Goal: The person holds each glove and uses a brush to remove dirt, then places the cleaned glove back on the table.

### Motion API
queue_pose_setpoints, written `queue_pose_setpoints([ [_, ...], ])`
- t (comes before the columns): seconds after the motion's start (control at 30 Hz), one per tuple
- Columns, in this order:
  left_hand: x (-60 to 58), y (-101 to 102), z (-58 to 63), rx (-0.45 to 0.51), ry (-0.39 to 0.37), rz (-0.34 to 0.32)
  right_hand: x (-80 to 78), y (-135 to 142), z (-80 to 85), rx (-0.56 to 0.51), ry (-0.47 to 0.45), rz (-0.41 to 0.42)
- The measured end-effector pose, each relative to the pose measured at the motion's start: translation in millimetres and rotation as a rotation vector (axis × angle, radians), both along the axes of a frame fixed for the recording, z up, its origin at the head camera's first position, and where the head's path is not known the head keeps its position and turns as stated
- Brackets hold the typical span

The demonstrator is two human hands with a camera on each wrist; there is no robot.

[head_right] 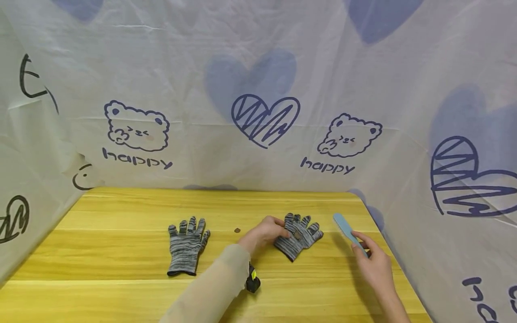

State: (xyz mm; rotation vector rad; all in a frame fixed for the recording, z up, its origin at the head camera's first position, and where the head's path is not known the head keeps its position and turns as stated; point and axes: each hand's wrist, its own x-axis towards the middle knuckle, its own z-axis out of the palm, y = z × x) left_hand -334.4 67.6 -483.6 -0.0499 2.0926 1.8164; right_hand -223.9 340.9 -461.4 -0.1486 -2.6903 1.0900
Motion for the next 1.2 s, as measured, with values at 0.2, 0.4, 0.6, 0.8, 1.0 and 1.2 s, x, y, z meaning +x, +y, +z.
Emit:
queue_pose_setpoints([
  [0.2, -6.8, -3.9, -8.1, 0.122, -0.062, -0.063, 1.1, -1.1, 2.4, -0.005, -0.009, 0.007],
  [0.4, -2.4, -8.5, -5.0, 0.135, -0.099, -0.081, 0.2, -5.9, 3.8, 0.007, 0.005, 0.023],
  [0.6, -2.6, -19.0, -6.5, 0.230, -0.110, -0.090, -0.7, -15.1, 6.6, 0.001, 0.018, 0.038],
  [0.8, -2.6, -32.3, -4.5, 0.324, -0.120, -0.091, -1.5, -27.6, 7.9, -0.035, 0.090, 0.064],
  [1.0, -2.5, -45.7, -4.9, 0.424, -0.091, -0.086, -3.4, -45.4, 12.1, -0.111, 0.150, 0.067],
  [1.2, 0.3, -57.3, -2.4, 0.501, -0.048, -0.071, -7.3, -66.2, 17.1, -0.196, 0.195, 0.083],
])
